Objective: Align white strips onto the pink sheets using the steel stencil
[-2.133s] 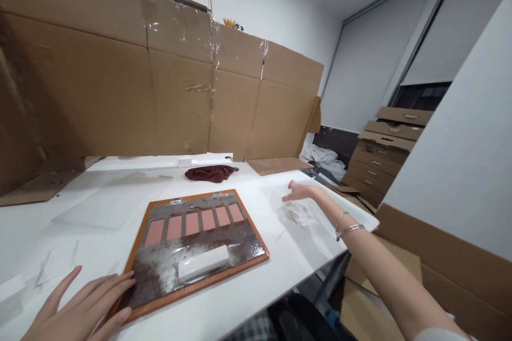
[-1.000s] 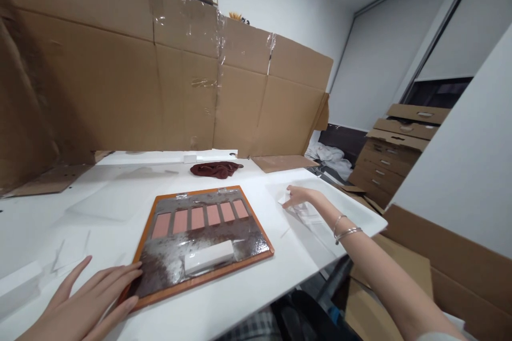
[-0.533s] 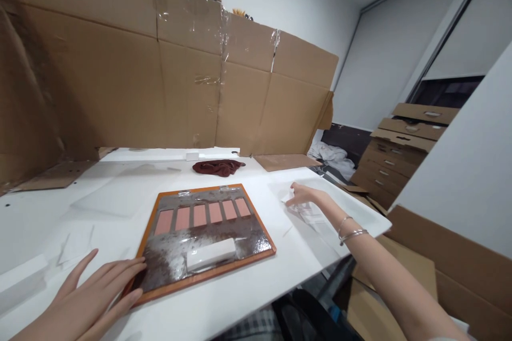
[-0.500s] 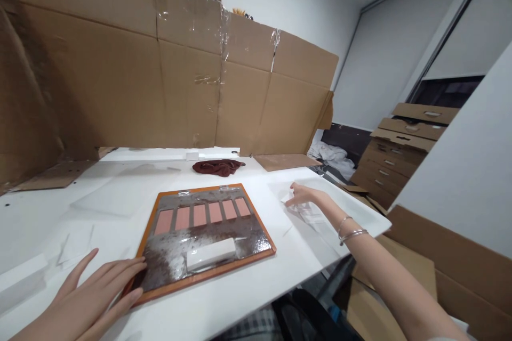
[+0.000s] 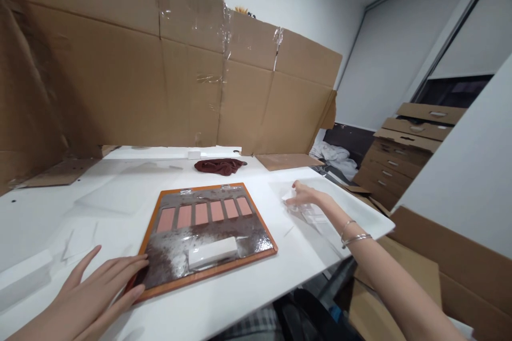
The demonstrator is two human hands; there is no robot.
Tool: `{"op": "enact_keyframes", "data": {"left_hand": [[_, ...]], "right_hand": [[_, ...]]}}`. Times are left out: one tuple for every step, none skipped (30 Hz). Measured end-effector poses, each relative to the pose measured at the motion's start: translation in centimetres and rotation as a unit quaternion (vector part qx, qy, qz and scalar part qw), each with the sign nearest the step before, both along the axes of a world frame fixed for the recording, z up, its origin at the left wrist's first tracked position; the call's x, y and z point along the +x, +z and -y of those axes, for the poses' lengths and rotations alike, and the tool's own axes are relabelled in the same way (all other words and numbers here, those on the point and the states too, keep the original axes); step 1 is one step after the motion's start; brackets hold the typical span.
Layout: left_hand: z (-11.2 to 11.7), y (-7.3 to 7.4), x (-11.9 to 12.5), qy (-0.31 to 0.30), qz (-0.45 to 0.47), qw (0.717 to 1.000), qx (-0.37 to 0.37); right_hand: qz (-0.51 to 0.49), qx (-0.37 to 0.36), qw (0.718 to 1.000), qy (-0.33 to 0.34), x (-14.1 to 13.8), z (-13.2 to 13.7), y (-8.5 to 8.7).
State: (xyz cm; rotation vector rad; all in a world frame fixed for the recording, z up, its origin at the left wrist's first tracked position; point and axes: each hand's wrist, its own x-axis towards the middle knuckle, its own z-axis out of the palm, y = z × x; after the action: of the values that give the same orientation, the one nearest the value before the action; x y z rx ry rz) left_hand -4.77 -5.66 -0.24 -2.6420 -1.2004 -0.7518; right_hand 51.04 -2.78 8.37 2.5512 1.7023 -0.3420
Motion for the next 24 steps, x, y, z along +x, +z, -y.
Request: {"op": "enact_keyframes", "data": {"left_hand": [[0.1,0.1,0.1,0.0,0.002,1.0,-0.001],[0.1,0.2,0.2,-0.001,0.003,1.0,0.001],[0.2,0.3,0.3,-0.004,0.005,1.0,0.004],[0.2,0.3,0.3,-0.009,0.009,1.0,0.008],[0.2,0.4,0.4,-0.016,0.012,1.0,0.013],[0.2,0.4,0.4,-0.021,0.015,1.0,0.017],[0.1,0.4,0.4,-0.024,0.016,0.999,0.02],[0.1,0.3,0.3,-0.025,0.015,0.999,0.021],[0.1,0.3,0.3,-0.022,0.012,0.999,0.021],[0.0,0.2,0.2,-0.017,0.008,1.0,0.019],[0.0,0.2,0.2,-0.012,0.003,1.0,0.017],[0.0,0.2,0.1,-0.008,0.001,1.0,0.014],[0.0,0.1,0.1,-0.005,-0.001,1.0,0.013],[0.0,0.1,0.1,-0.004,0.0,1.0,0.012],[0.0,0.1,0.1,-0.005,0.001,1.0,0.012],[0.1,0.1,0.2,-0.006,0.004,1.0,0.013],[0.1,0.1,0.2,-0.009,0.006,1.0,0.013],[0.2,0.0,0.2,-0.011,0.009,1.0,0.013],[0.2,0.0,0.3,-0.013,0.012,1.0,0.012],[0.2,0.0,0.3,-0.015,0.016,1.0,0.012],[0.3,0.0,0.3,-0.017,0.019,1.0,0.013],[0.3,0.0,0.3,-0.016,0.022,1.0,0.015],[0.3,0.0,0.3,-0.015,0.024,0.999,0.017],[0.4,0.1,0.3,-0.013,0.025,0.999,0.018]], "right_hand": [[0.006,0.002,1.0,0.003,-0.2,0.1,0.1],[0.011,0.004,1.0,0.006,-0.4,0.1,0.2],[0.016,0.005,1.0,0.008,-0.6,0.2,0.3],[0.02,0.004,1.0,0.009,-0.7,0.2,0.4],[0.023,0.002,1.0,0.009,-0.8,0.2,0.5],[0.024,0.0,1.0,0.008,-0.9,0.3,0.5],[0.025,-0.002,1.0,0.007,-0.9,0.3,0.5],[0.024,-0.004,1.0,0.006,-0.9,0.3,0.6],[0.024,-0.006,1.0,0.005,-0.8,0.3,0.5],[0.022,-0.007,1.0,0.004,-0.8,0.3,0.5],[0.021,-0.008,1.0,0.003,-0.7,0.3,0.5],[0.02,-0.009,1.0,0.002,-0.6,0.3,0.4],[0.019,-0.009,1.0,0.002,-0.6,0.2,0.3],[0.019,-0.009,1.0,0.001,-0.5,0.2,0.2],[0.019,-0.008,1.0,0.0,-0.5,0.2,0.1],[0.02,-0.007,1.0,-0.002,-0.6,0.1,-0.1],[0.02,-0.006,1.0,-0.003,-0.6,0.1,-0.2],[0.019,-0.003,1.0,-0.003,-0.7,0.2,-0.4],[0.019,0.0,1.0,-0.002,-0.8,0.2,-0.5],[0.018,0.004,1.0,-0.001,-0.9,0.3,-0.6],[0.017,0.008,1.0,0.0,-1.0,0.4,-0.7],[0.015,0.012,1.0,0.002,-1.0,0.5,-0.6],[0.013,0.016,1.0,0.003,-1.0,0.6,-0.5],[0.011,0.019,1.0,0.005,-1.0,0.8,-0.3]]}}
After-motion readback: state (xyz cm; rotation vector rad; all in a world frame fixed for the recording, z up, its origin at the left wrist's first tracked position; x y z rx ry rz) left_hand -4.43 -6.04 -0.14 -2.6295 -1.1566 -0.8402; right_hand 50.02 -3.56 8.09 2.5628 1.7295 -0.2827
